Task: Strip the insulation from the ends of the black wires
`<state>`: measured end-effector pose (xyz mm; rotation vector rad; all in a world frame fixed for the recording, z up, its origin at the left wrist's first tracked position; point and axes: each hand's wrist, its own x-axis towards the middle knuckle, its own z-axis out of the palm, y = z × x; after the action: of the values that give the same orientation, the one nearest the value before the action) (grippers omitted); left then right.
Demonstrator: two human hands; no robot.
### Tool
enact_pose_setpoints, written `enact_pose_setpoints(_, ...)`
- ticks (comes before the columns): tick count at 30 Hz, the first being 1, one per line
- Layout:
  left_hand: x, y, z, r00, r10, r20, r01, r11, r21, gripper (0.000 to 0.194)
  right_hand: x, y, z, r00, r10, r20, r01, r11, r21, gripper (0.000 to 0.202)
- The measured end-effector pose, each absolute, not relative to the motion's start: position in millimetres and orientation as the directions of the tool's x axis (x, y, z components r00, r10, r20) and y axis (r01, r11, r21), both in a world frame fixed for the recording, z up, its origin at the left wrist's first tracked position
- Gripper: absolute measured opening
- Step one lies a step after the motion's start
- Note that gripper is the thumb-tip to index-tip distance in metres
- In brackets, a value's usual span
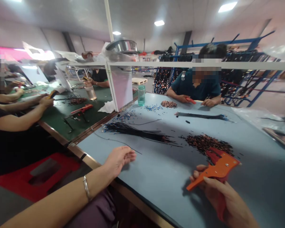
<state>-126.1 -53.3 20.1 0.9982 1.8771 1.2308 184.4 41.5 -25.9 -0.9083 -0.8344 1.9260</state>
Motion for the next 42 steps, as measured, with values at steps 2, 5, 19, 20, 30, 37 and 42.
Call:
enact_pose_setpoints(2, -117, -53, 23, -0.346, 0.925, -0.154, 0.374, 0.287, 0.882, 0.012, 184, 41, -24, -0.4, 0.869, -0.291, -0.396, -0.45, -0.8, 0.04)
enact_pose_setpoints(5, -115, -53, 33, -0.168, 0.976, -0.137, 0.65, 0.215, 0.729, 0.006, 182, 40, -19, -0.387, 0.867, -0.313, -0.404, -0.465, -0.787, 0.041)
enact_pose_setpoints(19, -160, -14, 7, 0.272, 0.962, 0.022, 0.955, -0.267, -0.133, 0.02, 187, 42, -34, -0.391, 0.865, -0.315, -0.391, -0.466, -0.793, 0.035)
enact_pose_setpoints(20, -159, -13, 5, 0.304, 0.952, 0.031, 0.942, -0.296, -0.159, 0.022, 187, 42, -35, -0.399, 0.863, -0.309, -0.392, -0.465, -0.794, 0.033)
enact_pose_setpoints(30, -78, 22, 8, 0.597, 0.785, 0.165, 0.799, -0.566, -0.203, 0.021, 176, 41, -15, -0.402, 0.855, -0.327, -0.438, -0.493, -0.752, 0.033)
enact_pose_setpoints(37, -20, 69, -11, 0.412, 0.852, 0.324, 0.902, -0.431, -0.014, 0.017, 174, 43, -14, -0.37, 0.865, -0.34, -0.533, -0.497, -0.685, 0.027)
enact_pose_setpoints(42, 2, 79, -16, 0.39, 0.852, 0.348, 0.877, -0.459, 0.141, 0.016, 176, 38, -6, -0.387, 0.871, -0.302, -0.599, -0.486, -0.636, 0.027)
